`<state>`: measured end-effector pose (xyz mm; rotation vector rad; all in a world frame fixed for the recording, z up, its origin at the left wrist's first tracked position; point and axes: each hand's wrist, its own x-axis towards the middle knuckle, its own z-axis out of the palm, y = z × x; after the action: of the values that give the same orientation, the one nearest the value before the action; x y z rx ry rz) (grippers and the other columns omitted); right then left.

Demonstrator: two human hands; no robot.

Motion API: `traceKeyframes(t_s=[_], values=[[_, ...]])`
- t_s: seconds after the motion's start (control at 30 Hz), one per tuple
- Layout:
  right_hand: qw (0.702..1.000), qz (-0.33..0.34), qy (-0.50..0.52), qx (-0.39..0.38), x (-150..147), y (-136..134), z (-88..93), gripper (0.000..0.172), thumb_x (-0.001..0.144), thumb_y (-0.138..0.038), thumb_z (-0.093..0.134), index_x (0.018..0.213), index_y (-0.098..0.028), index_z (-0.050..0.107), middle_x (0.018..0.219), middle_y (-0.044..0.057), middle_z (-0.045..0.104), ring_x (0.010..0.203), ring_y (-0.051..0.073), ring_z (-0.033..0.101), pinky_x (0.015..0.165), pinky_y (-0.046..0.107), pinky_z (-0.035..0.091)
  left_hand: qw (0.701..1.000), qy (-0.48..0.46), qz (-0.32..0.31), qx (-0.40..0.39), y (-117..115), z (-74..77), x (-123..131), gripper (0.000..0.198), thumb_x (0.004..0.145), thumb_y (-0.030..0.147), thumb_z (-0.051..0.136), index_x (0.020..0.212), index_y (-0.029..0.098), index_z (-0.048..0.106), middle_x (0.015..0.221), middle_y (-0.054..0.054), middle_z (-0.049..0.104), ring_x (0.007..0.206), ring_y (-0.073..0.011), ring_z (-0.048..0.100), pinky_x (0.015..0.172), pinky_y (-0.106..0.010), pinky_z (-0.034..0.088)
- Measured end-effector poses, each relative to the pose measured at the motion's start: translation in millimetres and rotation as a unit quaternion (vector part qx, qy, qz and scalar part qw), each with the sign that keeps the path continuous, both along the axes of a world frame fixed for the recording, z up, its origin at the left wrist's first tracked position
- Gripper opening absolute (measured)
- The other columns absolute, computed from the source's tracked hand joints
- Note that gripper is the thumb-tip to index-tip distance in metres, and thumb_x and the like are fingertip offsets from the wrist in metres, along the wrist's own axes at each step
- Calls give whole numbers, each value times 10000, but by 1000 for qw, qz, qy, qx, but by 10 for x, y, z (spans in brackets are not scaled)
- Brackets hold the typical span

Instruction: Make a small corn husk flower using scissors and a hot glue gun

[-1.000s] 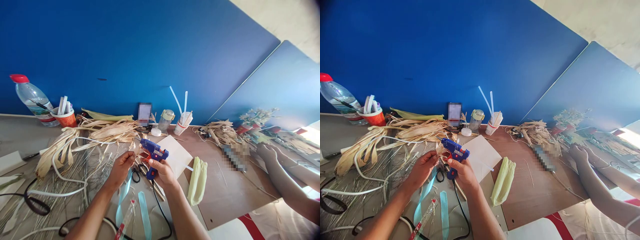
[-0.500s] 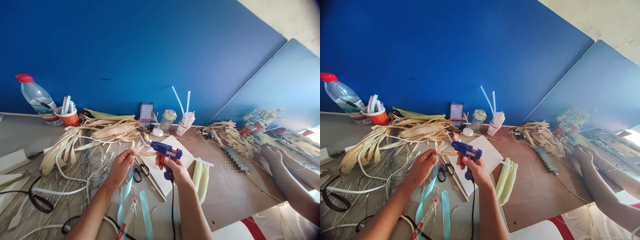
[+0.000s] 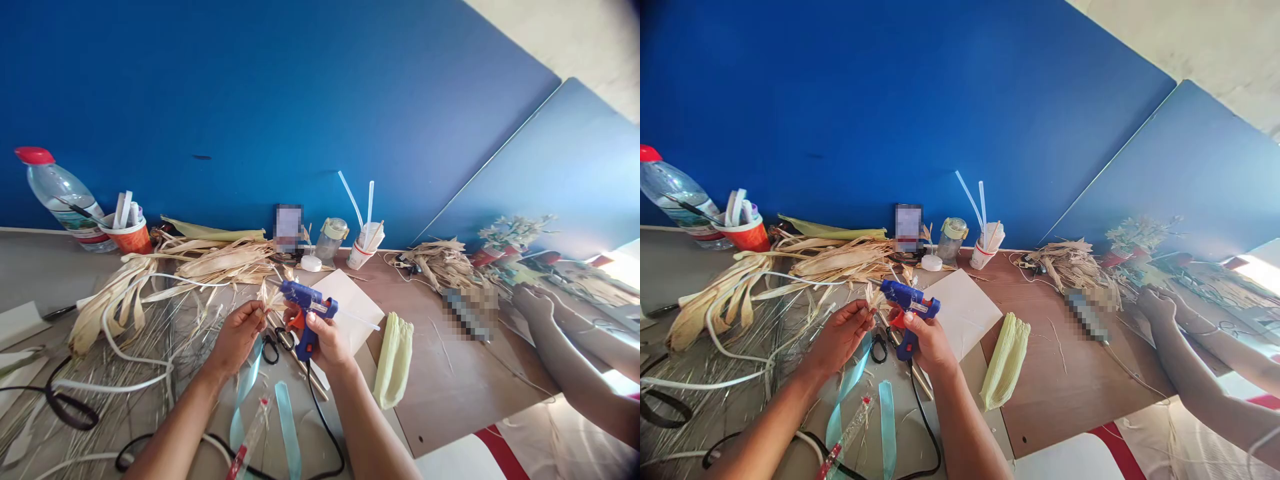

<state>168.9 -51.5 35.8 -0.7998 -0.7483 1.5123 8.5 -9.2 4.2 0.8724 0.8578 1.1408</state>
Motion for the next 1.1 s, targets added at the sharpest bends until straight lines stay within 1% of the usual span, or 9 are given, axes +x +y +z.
traceKeyframes(t_s=[0.07, 0.2, 0.4, 0.47, 0.57, 0.67, 0.73, 0.93, 1.1], values=[[1000, 10, -4, -8, -59, 2, -18, 476, 585, -489, 840, 921, -168, 739, 859, 67, 731, 776, 212, 655, 729, 315, 504, 1000, -14, -9, 1, -9, 4, 8, 309, 631, 441, 801, 762, 190, 676, 687, 11, 598, 604, -110, 454, 603, -259, 408], [1000, 14, -2, -1, -129, 3, -14, 471, 592, -476, 841, 938, -176, 730, 856, 63, 742, 771, 228, 676, 755, 345, 524, 999, -36, -15, 2, -16, 1, 18, 301, 653, 426, 803, 781, 179, 689, 654, 20, 584, 598, -98, 452, 584, -233, 399], [1000, 21, -9, 10, -147, 7, 22, 443, 579, -446, 862, 907, -179, 729, 851, 57, 747, 783, 230, 686, 762, 347, 527, 998, -54, -11, -5, -21, 33, 21, 308, 624, 401, 827, 753, 163, 679, 671, 8, 595, 584, -96, 443, 572, -237, 381], [1000, 19, -13, 10, -147, 8, 18, 454, 584, -455, 861, 917, -174, 731, 839, 59, 747, 769, 226, 685, 757, 345, 527, 999, -43, -14, 2, -19, 20, 18, 302, 650, 414, 810, 764, 165, 683, 662, 11, 582, 587, -99, 436, 572, -239, 375], [1000, 21, -14, 12, -149, 6, 9, 448, 603, -458, 853, 931, -178, 734, 829, 56, 746, 766, 225, 687, 755, 345, 528, 999, -23, -5, 24, -5, -42, 11, 290, 686, 434, 778, 786, 177, 691, 665, 13, 571, 610, -113, 446, 588, -245, 382], [1000, 24, -14, 14, -152, 3, 4, 413, 636, -449, 836, 942, -191, 736, 863, 54, 750, 785, 231, 690, 777, 363, 534, 999, 5, 8, 54, 15, -110, 4, 259, 723, 437, 736, 786, 189, 693, 668, 12, 564, 628, -129, 460, 611, -260, 401], [999, 26, -26, 18, -148, 3, 1, 406, 652, -450, 825, 951, -192, 735, 887, 58, 753, 806, 237, 691, 799, 373, 535, 997, 24, 17, 68, 23, -130, 2, 243, 738, 428, 715, 787, 192, 691, 670, 15, 561, 629, -131, 458, 619, -264, 405], [995, 26, -93, 34, -108, 8, -23, 430, 675, -495, 803, 956, -176, 735, 905, 80, 748, 858, 244, 687, 872, 394, 517, 991, 80, 64, 83, 28, -87, 11, 241, 688, 405, 732, 770, 182, 691, 659, 21, 568, 622, -129, 459, 606, -259, 389], [993, 26, -107, 36, -80, 4, -36, 410, 692, -479, 800, 958, -173, 738, 882, 78, 739, 839, 221, 685, 868, 376, 514, 988, 98, 90, 83, 40, -93, 10, 208, 651, 360, 736, 763, 188, 705, 680, 6, 591, 661, -152, 496, 625, -272, 395]])
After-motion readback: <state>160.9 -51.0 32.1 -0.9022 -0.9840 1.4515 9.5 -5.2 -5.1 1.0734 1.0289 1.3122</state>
